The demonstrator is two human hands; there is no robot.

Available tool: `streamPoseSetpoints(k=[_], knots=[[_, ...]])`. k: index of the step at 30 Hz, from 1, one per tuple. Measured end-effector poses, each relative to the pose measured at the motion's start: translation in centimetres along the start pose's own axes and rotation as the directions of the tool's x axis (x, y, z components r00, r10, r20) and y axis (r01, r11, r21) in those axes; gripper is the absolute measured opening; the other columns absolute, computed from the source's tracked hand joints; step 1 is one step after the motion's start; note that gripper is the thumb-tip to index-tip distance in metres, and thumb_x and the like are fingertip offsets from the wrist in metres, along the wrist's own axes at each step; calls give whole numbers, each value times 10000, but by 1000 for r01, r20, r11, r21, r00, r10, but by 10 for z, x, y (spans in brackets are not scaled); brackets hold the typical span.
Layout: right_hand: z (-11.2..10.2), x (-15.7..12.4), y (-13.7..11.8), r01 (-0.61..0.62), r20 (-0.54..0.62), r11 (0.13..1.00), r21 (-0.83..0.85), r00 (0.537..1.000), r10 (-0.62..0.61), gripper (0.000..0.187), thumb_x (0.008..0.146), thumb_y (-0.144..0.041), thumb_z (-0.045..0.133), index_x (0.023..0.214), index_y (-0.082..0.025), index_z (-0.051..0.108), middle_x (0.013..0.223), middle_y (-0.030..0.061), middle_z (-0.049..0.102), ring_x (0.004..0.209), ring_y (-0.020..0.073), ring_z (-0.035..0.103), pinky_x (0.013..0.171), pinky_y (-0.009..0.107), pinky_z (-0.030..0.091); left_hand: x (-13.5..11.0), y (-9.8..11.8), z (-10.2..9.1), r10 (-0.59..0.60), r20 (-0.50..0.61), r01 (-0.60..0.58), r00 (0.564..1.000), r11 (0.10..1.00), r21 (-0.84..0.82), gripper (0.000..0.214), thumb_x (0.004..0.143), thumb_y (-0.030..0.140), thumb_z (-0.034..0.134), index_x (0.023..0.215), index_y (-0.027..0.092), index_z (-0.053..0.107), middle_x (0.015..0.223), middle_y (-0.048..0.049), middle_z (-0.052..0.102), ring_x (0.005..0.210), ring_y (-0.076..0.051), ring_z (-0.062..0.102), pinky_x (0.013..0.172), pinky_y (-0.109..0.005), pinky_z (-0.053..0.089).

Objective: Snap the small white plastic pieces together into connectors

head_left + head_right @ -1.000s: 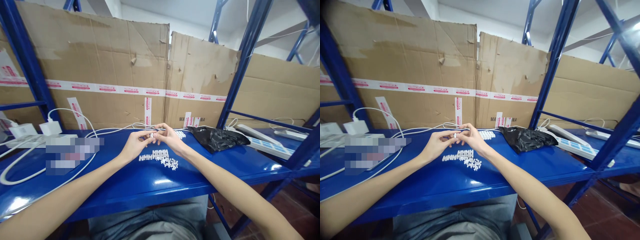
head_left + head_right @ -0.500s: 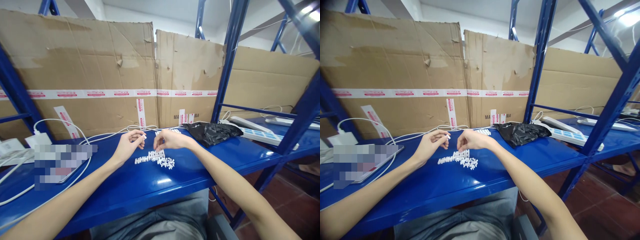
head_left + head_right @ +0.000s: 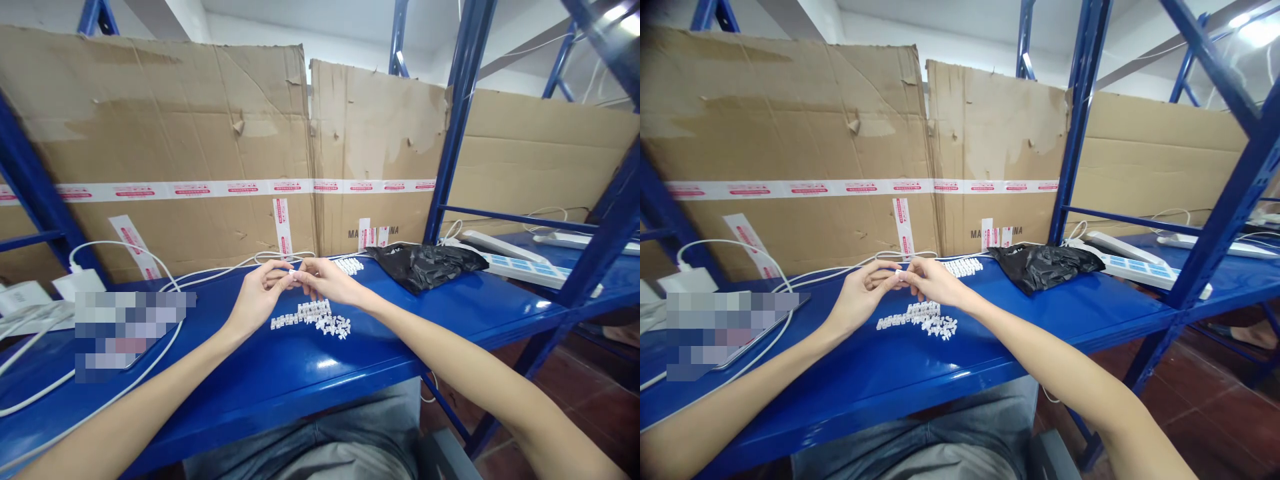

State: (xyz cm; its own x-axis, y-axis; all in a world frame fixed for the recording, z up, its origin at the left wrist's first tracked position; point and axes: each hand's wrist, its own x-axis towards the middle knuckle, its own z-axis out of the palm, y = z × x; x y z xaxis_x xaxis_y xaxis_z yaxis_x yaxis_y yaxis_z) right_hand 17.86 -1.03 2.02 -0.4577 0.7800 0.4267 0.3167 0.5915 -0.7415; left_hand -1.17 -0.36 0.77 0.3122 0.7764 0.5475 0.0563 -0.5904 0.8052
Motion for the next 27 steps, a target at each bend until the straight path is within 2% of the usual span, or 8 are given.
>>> streamPoseSetpoints(k=[4,8,12,17,23,27], knots=[[-4,-1,0,146,-56,970,-195,986,-160,265,1039,-366,474,841,-195,517,682,-29,563,626,115,521,602,260,396,0,-2,-1,-11,52,10,999,1000,21,357,878,500,711,1031,184,648,853,-55,767,891,-245,757,860,-367,596],[-5,-2,-3,179,-62,947,-266,977,-202,248,1052,-355,439,867,-203,505,727,-30,555,665,121,500,657,279,380,0,0,0,25,115,-41,993,990,134,303,968,478,586,911,184,630,796,-20,672,723,-163,643,667,-266,521],[4,-2,-3,123,-62,976,-179,989,-136,311,1064,-396,373,830,-210,459,732,-24,526,668,130,492,646,278,381,-3,2,2,35,156,-61,987,984,168,337,1014,472,496,841,190,563,713,20,548,614,-130,491,585,-240,418],[15,0,1,66,-109,998,-6,992,-66,400,1052,-473,367,759,-209,434,676,-27,451,613,123,412,578,261,338,-4,2,2,62,134,-85,989,980,177,386,1019,490,477,778,192,524,687,23,522,601,-131,456,582,-246,379],[22,2,8,116,-161,990,85,982,-102,413,1017,-538,432,757,-218,406,682,-36,394,611,120,366,551,246,313,-2,1,2,69,119,-84,990,988,127,456,1007,520,481,686,197,457,602,40,448,547,-121,393,544,-246,326],[24,0,9,148,-196,975,163,974,-115,420,989,-554,493,752,-213,427,676,-39,392,613,119,367,563,246,326,-2,3,3,55,143,-67,988,995,79,438,1006,508,489,705,190,493,612,31,462,571,-128,410,563,-250,339]])
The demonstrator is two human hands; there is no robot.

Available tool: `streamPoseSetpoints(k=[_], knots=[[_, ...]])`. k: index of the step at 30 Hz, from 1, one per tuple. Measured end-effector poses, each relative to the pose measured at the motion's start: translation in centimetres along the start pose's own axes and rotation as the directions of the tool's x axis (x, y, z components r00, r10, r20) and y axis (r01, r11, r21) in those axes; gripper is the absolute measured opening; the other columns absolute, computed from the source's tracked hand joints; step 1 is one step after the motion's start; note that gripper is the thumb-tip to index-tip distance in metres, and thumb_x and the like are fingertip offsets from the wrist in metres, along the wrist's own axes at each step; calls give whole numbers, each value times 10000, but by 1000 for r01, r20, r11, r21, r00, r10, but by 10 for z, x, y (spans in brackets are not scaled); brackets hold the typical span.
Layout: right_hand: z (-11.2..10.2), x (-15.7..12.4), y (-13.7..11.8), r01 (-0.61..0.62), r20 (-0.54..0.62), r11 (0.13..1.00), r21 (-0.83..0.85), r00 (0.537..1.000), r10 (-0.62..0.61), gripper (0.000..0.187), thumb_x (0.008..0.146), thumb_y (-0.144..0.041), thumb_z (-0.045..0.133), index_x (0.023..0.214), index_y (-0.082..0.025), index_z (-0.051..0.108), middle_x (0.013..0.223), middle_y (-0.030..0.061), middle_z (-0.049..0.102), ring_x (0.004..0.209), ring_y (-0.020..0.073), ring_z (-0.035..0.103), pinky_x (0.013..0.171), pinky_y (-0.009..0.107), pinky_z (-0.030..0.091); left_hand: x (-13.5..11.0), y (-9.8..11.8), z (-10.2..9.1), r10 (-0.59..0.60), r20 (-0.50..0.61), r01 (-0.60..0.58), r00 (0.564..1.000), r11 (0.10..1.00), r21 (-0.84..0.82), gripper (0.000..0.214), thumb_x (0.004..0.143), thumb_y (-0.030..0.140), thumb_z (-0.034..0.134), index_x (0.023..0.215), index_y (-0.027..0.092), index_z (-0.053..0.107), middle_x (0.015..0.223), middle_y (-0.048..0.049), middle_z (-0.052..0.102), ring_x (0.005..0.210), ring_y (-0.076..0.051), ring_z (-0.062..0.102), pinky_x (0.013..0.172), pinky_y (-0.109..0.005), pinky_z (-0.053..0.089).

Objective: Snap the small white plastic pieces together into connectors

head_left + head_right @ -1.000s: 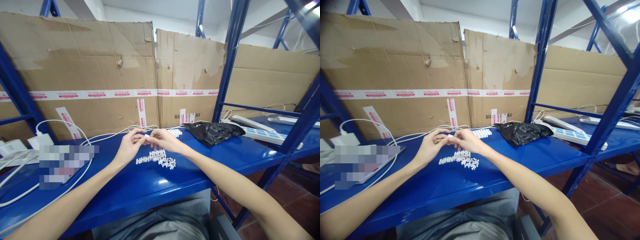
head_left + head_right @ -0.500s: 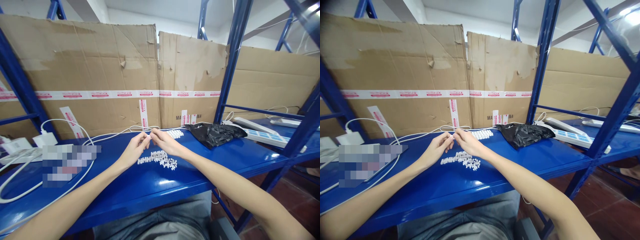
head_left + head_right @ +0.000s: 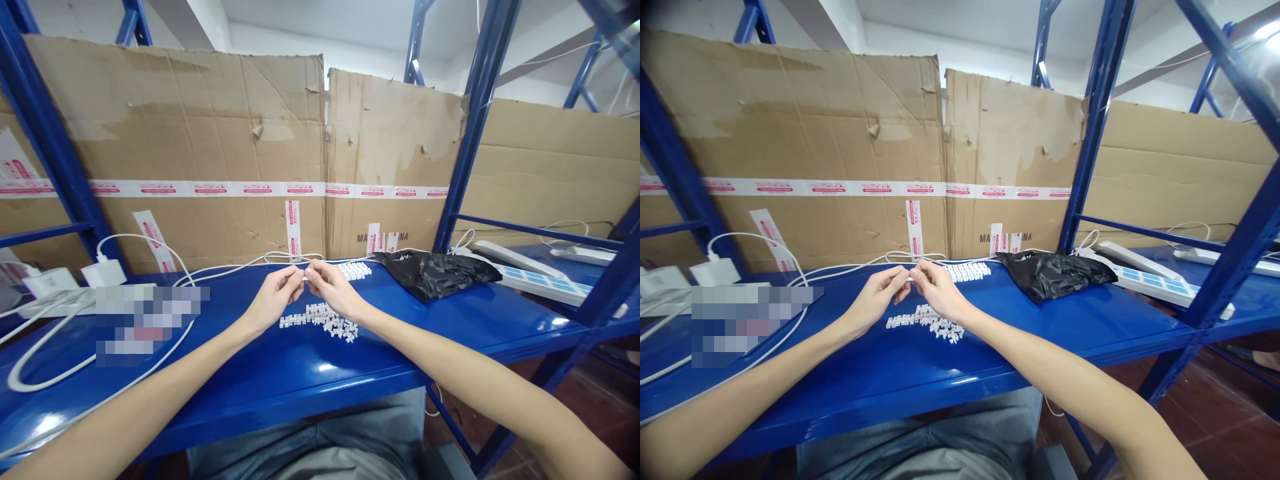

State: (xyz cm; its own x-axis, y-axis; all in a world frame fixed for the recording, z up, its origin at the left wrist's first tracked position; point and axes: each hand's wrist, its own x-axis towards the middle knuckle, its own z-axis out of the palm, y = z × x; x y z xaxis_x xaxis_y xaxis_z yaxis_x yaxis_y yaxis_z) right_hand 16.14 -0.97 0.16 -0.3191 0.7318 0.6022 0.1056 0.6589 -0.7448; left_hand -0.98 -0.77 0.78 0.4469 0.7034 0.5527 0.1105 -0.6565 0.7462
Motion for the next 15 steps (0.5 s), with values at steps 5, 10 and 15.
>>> streamPoseSetpoints(k=[5,10,15], knots=[[2,-4,-5,-24,-23,999,27,999,24,436,957,-575,545,746,-200,469,670,-36,434,605,112,398,581,251,348,-3,6,-2,-13,26,14,1000,999,-40,433,991,512,515,710,183,526,625,17,498,596,-138,450,600,-260,377],[0,0,-12,-104,71,992,70,993,99,408,971,-546,513,757,-198,496,610,-41,486,541,105,445,552,247,366,1,3,-4,-42,67,46,997,997,-64,460,980,557,504,721,179,546,606,16,540,533,-125,460,577,-257,384],[-51,14,-29,-168,78,936,-308,977,200,377,964,-438,510,717,-162,585,658,22,608,587,124,535,593,263,403,6,-4,-9,-102,7,102,995,995,24,498,991,560,458,647,200,480,493,36,466,462,-119,414,523,-248,348]])
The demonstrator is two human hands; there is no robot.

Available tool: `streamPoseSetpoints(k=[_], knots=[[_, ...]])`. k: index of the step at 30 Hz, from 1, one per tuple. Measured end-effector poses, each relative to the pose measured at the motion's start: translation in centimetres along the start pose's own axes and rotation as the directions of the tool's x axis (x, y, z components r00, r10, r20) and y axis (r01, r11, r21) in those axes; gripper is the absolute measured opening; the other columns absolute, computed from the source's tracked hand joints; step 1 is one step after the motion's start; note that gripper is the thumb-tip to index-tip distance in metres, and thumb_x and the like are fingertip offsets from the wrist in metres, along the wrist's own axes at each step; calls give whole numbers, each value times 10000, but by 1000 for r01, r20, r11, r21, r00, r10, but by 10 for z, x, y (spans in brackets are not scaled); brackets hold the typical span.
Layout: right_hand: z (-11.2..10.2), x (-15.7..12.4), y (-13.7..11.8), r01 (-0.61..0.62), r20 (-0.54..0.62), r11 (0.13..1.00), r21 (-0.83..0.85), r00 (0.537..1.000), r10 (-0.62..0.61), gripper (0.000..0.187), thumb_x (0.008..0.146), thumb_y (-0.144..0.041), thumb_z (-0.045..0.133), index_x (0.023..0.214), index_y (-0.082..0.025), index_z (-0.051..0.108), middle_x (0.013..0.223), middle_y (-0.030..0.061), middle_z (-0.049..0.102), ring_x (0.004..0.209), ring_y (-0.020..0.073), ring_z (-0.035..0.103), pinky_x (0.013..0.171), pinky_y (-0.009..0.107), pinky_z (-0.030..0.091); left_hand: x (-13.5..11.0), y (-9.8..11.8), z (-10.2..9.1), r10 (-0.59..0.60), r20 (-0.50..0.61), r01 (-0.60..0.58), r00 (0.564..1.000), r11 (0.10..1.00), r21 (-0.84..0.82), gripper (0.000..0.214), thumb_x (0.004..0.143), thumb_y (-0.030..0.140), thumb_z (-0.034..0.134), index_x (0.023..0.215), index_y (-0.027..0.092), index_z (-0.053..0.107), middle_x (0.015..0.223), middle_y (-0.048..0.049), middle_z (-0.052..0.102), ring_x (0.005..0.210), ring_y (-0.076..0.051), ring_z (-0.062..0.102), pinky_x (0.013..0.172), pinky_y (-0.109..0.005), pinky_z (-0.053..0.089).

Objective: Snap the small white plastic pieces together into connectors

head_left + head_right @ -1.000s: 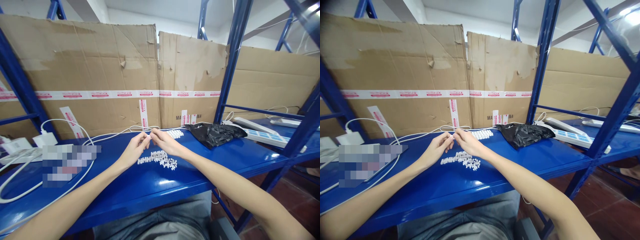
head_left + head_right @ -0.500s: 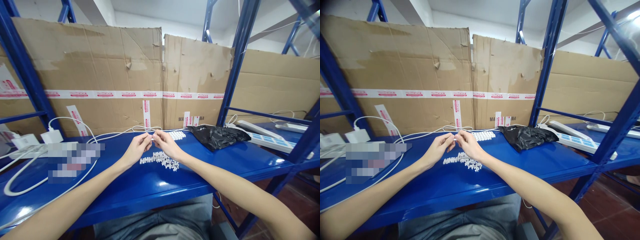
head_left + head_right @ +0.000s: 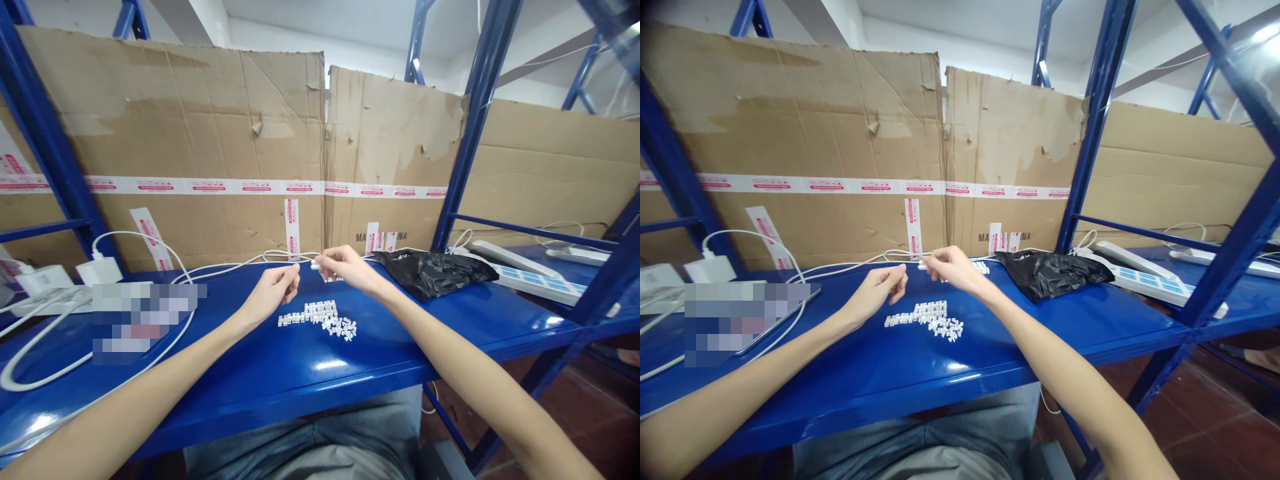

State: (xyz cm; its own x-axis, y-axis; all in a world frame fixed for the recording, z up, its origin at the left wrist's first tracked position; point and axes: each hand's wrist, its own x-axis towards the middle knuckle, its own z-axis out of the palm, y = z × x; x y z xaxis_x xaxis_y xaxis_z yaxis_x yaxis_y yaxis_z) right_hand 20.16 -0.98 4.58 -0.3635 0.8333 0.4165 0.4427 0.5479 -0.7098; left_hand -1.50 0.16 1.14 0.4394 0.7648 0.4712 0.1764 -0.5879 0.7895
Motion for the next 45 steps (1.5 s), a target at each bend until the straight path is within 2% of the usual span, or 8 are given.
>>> streamPoseSetpoints(k=[2,4,10,13,17,19,32,45], knots=[[-32,0,5,-96,6,927,-363,994,105,374,952,-363,520,644,-160,579,634,34,618,591,134,541,606,275,389,0,-1,-3,19,-38,-16,999,996,91,508,989,508,482,586,204,417,467,46,423,457,-110,384,532,-246,340],[-57,-2,13,-319,-32,723,-613,924,380,352,935,-282,512,617,-156,593,655,58,648,611,149,568,615,281,394,-1,-2,-5,29,-40,-23,999,990,142,471,974,470,507,594,200,438,474,53,419,452,-104,370,517,-242,315],[-78,-6,38,-581,-34,446,-681,634,773,379,915,-203,551,563,-104,651,550,109,653,491,170,599,559,292,466,-2,0,-5,48,-5,-46,999,977,210,399,949,437,517,637,190,529,487,43,477,468,-113,417,512,-235,329],[-84,-8,42,-622,-35,400,-673,568,822,388,945,-270,566,634,-75,694,569,126,672,502,180,628,553,293,497,-2,1,-5,52,3,-52,999,973,227,402,949,442,509,637,189,525,490,41,481,475,-113,422,516,-234,333],[-94,-8,49,-575,-20,482,-661,656,755,124,837,-212,736,906,-111,718,698,63,715,575,136,639,571,229,499,-2,1,-5,37,5,-37,999,970,242,403,947,454,502,646,188,533,487,41,478,478,-116,427,520,-235,343],[-94,-6,57,-546,-3,519,-657,691,723,254,757,-136,795,992,-144,700,714,34,714,607,129,649,585,207,499,-2,1,-5,23,18,-27,1000,967,252,403,947,456,499,650,186,536,490,41,479,481,-116,430,522,-235,346],[-83,10,104,-507,-30,634,-584,794,608,270,732,-21,767,941,-136,641,665,17,700,546,116,636,558,196,515,-3,0,-5,-9,93,-17,996,960,281,407,944,473,502,659,185,537,494,41,483,477,-113,430,511,-225,360],[-82,10,104,-392,5,711,-585,874,486,137,702,6,700,731,-120,653,666,34,700,550,109,609,541,186,464,-4,2,-4,-27,125,-11,992,956,292,391,939,455,495,654,189,521,498,42,481,474,-113,441,511,-224,378]])
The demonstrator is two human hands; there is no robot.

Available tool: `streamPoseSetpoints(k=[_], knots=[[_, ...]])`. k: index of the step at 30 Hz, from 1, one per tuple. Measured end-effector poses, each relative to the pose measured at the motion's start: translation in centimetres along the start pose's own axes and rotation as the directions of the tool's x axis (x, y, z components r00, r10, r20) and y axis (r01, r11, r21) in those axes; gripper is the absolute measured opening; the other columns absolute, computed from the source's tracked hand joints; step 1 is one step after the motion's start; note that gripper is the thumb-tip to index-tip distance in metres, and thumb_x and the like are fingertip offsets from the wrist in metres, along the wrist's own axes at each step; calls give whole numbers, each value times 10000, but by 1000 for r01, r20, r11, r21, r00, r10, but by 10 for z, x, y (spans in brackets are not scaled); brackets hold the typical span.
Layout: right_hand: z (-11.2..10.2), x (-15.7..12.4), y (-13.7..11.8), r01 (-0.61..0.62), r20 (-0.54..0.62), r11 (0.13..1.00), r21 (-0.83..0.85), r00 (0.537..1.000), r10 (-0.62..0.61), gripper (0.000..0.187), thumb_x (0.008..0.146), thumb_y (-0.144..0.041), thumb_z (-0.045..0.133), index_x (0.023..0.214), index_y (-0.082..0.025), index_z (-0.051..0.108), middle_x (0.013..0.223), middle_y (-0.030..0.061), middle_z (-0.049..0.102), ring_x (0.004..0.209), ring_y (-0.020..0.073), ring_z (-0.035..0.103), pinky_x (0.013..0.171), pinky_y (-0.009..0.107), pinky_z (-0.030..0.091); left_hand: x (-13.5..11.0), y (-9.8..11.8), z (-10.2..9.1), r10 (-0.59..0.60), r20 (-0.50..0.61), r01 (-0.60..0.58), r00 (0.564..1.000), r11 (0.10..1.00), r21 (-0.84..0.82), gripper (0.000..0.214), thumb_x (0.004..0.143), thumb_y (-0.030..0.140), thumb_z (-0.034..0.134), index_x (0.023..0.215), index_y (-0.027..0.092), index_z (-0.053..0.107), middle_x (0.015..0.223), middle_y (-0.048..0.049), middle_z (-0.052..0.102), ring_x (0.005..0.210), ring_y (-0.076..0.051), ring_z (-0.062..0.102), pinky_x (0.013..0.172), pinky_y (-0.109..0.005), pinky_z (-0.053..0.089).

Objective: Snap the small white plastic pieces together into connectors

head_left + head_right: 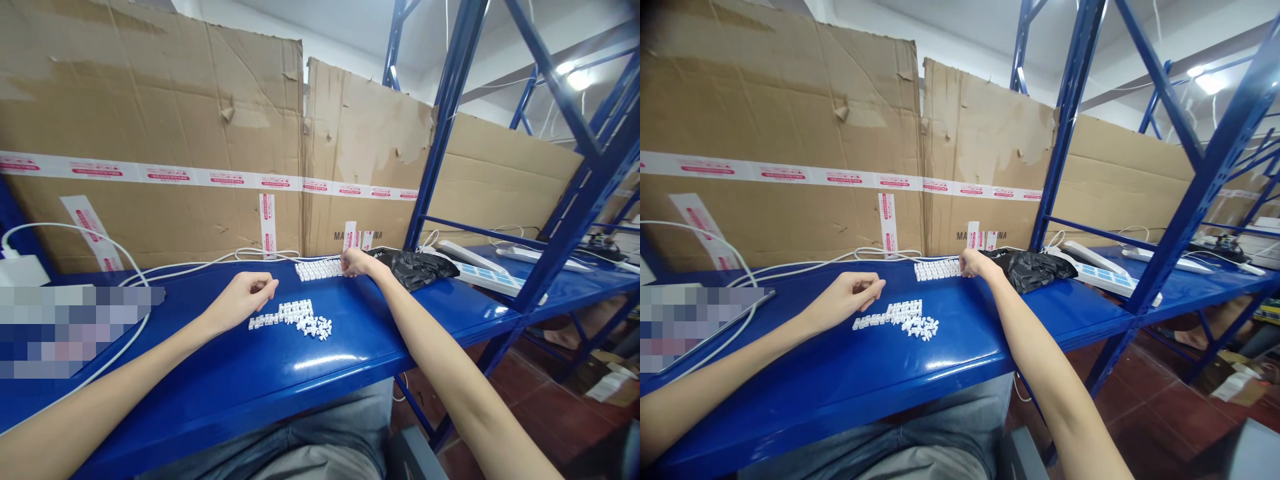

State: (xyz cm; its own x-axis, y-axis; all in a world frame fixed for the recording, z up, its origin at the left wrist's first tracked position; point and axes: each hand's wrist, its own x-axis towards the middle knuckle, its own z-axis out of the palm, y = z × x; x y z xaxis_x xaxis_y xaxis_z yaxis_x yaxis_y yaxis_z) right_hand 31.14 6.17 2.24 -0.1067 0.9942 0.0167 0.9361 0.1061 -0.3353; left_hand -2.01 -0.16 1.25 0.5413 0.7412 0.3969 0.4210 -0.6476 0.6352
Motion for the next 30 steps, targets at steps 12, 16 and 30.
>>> streamPoseSetpoints(k=[12,16,30], knots=[[-7,-4,-1,55,-90,998,-3,994,-55,167,640,34,682,634,-127,638,595,19,649,571,145,598,553,225,436,0,-3,1,4,7,-4,1000,1000,0,388,953,438,495,657,188,523,506,39,492,485,-118,462,529,-231,376],[-13,-16,-27,205,-201,979,14,959,-198,83,761,-46,685,800,-117,703,781,53,720,710,148,636,643,224,457,1,-4,0,8,-70,-7,998,1000,12,392,951,439,487,656,185,536,504,37,493,482,-120,455,524,-234,368],[47,-40,-110,725,-27,686,67,688,-725,403,1008,-419,568,846,-139,807,966,95,686,794,152,590,782,296,455,6,-16,-3,133,-227,-58,965,949,309,370,921,347,464,585,211,393,541,40,374,532,-133,334,553,-264,251]])
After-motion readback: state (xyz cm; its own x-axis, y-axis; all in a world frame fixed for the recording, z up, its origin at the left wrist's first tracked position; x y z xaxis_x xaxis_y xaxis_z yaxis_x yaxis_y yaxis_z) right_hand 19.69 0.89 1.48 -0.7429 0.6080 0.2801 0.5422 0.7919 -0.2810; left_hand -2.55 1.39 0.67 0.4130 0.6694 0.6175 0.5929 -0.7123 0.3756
